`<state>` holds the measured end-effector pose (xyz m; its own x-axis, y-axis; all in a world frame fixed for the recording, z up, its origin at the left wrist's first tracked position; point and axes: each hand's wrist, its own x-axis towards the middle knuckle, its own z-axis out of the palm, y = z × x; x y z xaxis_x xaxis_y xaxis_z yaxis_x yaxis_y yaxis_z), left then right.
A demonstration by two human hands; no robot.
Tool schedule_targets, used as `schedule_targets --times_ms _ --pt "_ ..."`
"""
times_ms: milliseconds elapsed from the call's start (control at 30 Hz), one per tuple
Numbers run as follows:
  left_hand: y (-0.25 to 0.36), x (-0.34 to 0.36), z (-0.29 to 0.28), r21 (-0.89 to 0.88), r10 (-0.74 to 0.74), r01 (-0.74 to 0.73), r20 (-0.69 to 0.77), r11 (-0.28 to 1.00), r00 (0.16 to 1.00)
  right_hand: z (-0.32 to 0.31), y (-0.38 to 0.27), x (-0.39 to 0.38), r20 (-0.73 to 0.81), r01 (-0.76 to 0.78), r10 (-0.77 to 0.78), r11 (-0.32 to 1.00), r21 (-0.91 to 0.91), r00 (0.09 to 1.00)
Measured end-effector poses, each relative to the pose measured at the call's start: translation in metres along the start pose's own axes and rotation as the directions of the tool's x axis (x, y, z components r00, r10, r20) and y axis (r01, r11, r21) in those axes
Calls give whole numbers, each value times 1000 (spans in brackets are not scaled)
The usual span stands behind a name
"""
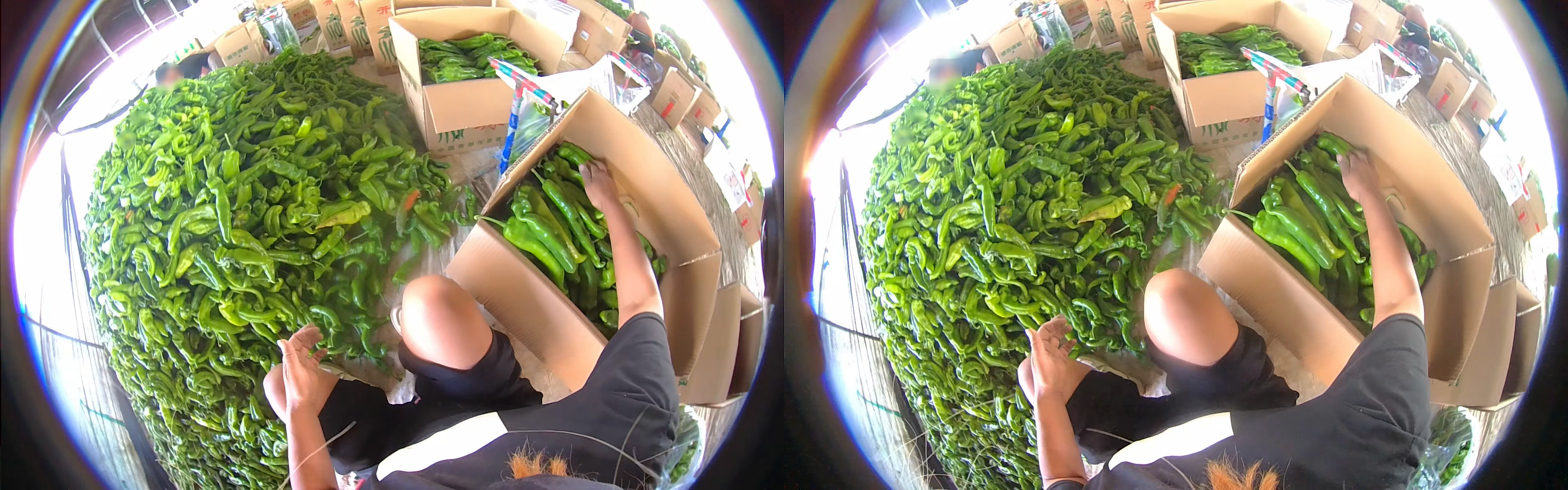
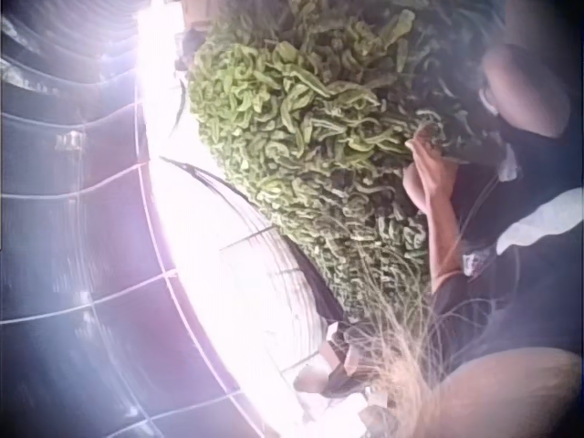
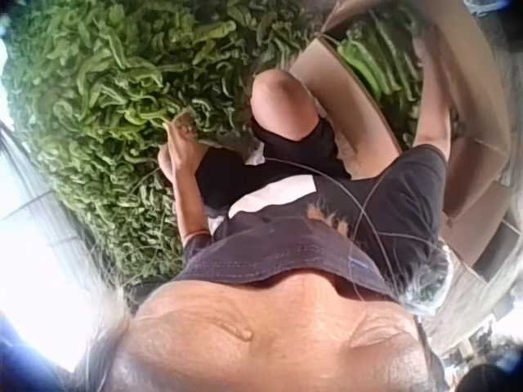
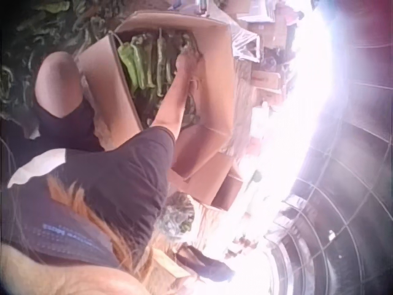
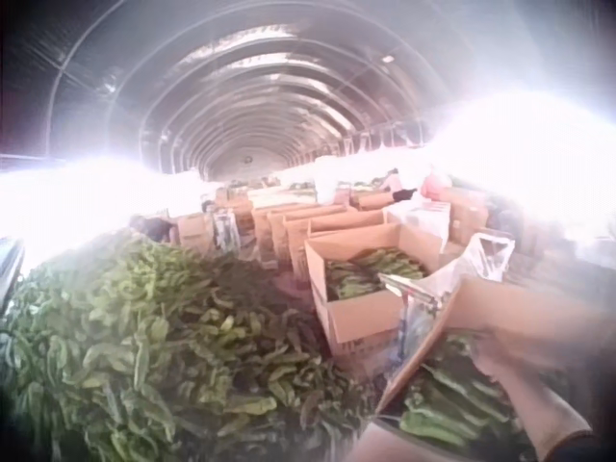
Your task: The person sits on the ground and sorts green peppers from a large pile into cardboard boxes. They pick peppers by hand, inspect them, and place them into boxes, repeating the process continuously.
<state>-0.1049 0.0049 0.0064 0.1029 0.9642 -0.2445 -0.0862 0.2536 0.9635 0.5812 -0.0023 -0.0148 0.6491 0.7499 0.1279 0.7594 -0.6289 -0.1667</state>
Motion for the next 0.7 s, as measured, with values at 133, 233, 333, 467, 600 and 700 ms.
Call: schedule_targets --times_ms 133,233,333,467,600,700 --pt "0 5 8 -20 -2 3 77 1000 997 6 36 -1 175 61 -27 979 -193 984" --pt "3 -6 -4 -63 29 -26 44 998 999 -26 -8 -24 185 49 -73 990 130 980" --pt "-2 -9 -9 -68 70 -66 48 996 996 5 -32 -95 -23 200 -200 980 2 980" --pt "-5 -8 -14 -18 75 -74 109 997 991 17 -30 -107 -166 262 -231 944 202 959" --pt "-7 -8 -14 -43 108 -104 102 994 989 -4 -42 -107 -77 258 -250 958 126 965" --pt "-9 -10 -11 -96 134 -123 113 988 985 -1 -37 -101 -71 319 -319 948 -8 945"
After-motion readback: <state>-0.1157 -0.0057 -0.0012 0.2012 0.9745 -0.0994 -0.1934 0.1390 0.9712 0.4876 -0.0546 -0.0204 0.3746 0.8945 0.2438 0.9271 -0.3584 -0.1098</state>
